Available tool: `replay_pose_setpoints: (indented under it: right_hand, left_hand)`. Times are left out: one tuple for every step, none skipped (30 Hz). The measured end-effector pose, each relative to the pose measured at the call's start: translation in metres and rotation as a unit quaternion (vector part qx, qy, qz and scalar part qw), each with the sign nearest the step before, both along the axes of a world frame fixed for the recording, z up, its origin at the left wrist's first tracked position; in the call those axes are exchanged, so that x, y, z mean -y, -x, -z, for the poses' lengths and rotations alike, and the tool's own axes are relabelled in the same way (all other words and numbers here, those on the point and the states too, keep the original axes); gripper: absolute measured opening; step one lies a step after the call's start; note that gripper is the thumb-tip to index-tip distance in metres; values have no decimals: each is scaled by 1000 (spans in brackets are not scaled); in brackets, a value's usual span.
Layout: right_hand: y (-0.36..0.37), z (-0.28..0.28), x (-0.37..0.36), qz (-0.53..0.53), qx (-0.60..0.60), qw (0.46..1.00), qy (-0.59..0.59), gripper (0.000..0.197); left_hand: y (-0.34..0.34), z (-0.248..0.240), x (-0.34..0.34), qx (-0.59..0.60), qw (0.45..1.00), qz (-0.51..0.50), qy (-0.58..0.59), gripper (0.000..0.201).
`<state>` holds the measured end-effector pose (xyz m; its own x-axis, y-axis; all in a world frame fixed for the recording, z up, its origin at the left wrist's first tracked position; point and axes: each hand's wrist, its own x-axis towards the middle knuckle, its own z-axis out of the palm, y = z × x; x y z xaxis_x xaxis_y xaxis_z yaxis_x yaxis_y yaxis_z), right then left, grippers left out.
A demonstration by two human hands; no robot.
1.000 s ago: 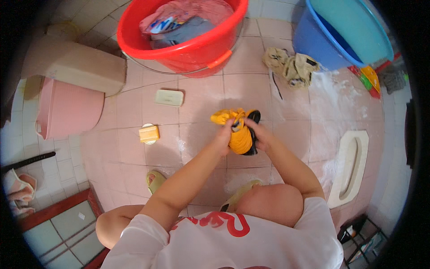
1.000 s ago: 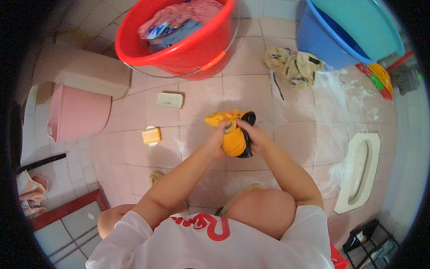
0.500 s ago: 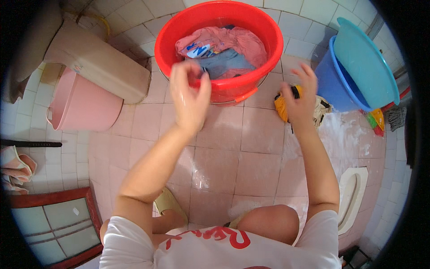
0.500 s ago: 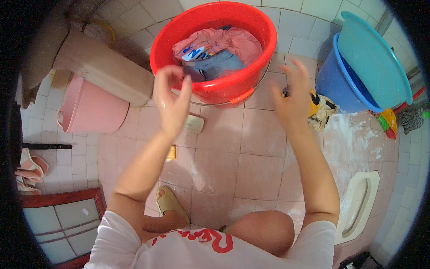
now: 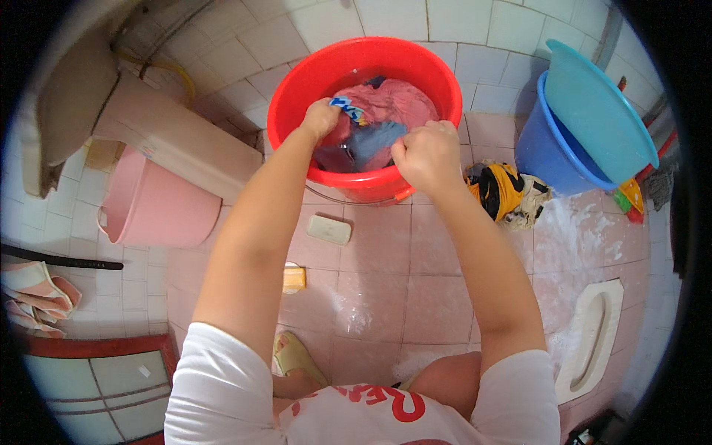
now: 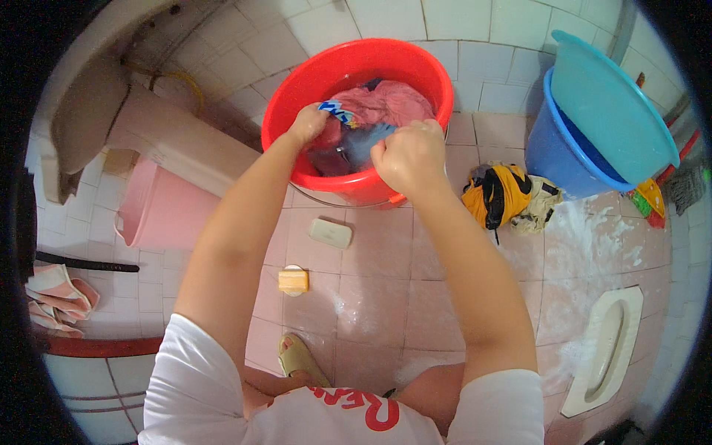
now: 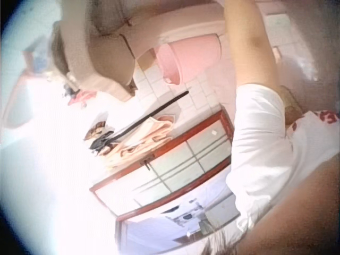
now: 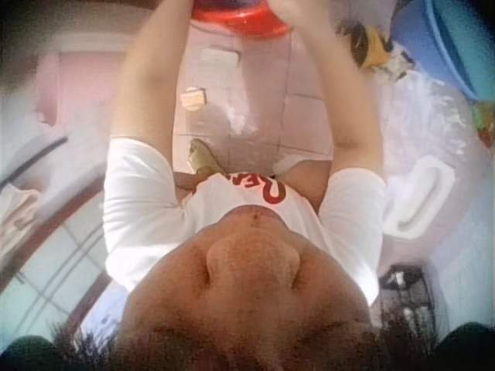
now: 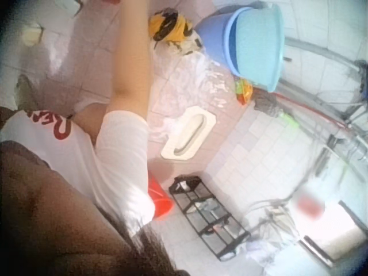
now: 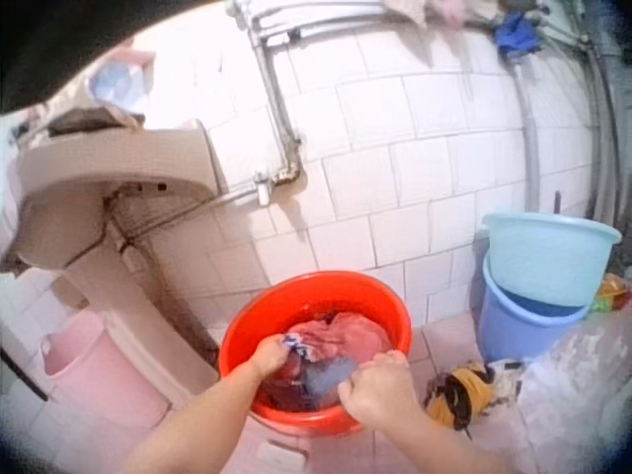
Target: The person washes clothes by hand on a bathroom floor, applying soap to a yellow shirt and then a pink shirt while scrubbing them against the tiles.
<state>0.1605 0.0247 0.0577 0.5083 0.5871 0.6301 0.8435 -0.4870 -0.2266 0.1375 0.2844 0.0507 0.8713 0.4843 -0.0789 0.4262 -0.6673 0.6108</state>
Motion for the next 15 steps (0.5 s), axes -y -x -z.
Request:
replay_pose_setpoints:
  right_hand:
    - [3, -3, -3, 1, -18, 1000, 12, 34]
    - [4, -6, 0, 7, -33, 999, 29, 35]
    - [3, -5, 2, 10, -44, 998, 46, 37]
    - [1, -4, 2, 13, -54, 996, 62, 39]
    - [1, -5, 3, 17, -64, 995, 79, 43]
    - [7, -10, 3, 26, -74, 993, 86, 47]
    - [15, -17, 1, 34, -83, 992, 93, 53]
    - [25, -27, -3, 40, -93, 990, 98, 59]
    - [36, -43, -7, 33, -166, 968, 188, 78]
    - [45, -39, -15, 48, -208, 948, 238, 87]
    - [58, -44, -23, 61, -233, 942, 232, 90]
    - [69, -48, -33, 70, -258, 937, 223, 92]
    - [74, -43, -44, 113, -247, 945, 180, 89]
    - [72, -32, -53, 162, -236, 948, 141, 85]
    - [69, -26, -58, 207, -225, 947, 100, 81]
  left_hand:
    - [4, -1, -2, 69, 992, -72, 73, 25]
    - [4, -13, 3, 114, 978, -95, 144, 23]
    - [6, -24, 10, 158, 955, -118, 219, 22]
    - [9, -37, 16, 201, 925, -139, 292, 20]
    - [8, -57, 31, 272, 878, -151, 365, 18]
    - [11, -81, 39, 291, 861, -160, 386, 21]
    - [10, -102, 43, 295, 856, -153, 396, 20]
    - [12, -121, 43, 300, 852, -149, 402, 20]
    - [17, -136, 58, 312, 838, -165, 416, 20]
    - [19, -151, 82, 318, 824, -182, 432, 19]
    - [24, -173, 102, 329, 808, -197, 447, 19]
    - [29, -192, 113, 351, 794, -198, 455, 17]
    - [33, -208, 125, 373, 778, -196, 467, 17]
    - [34, -222, 138, 391, 759, -192, 484, 16]
    - [37, -237, 149, 405, 750, -176, 492, 16]
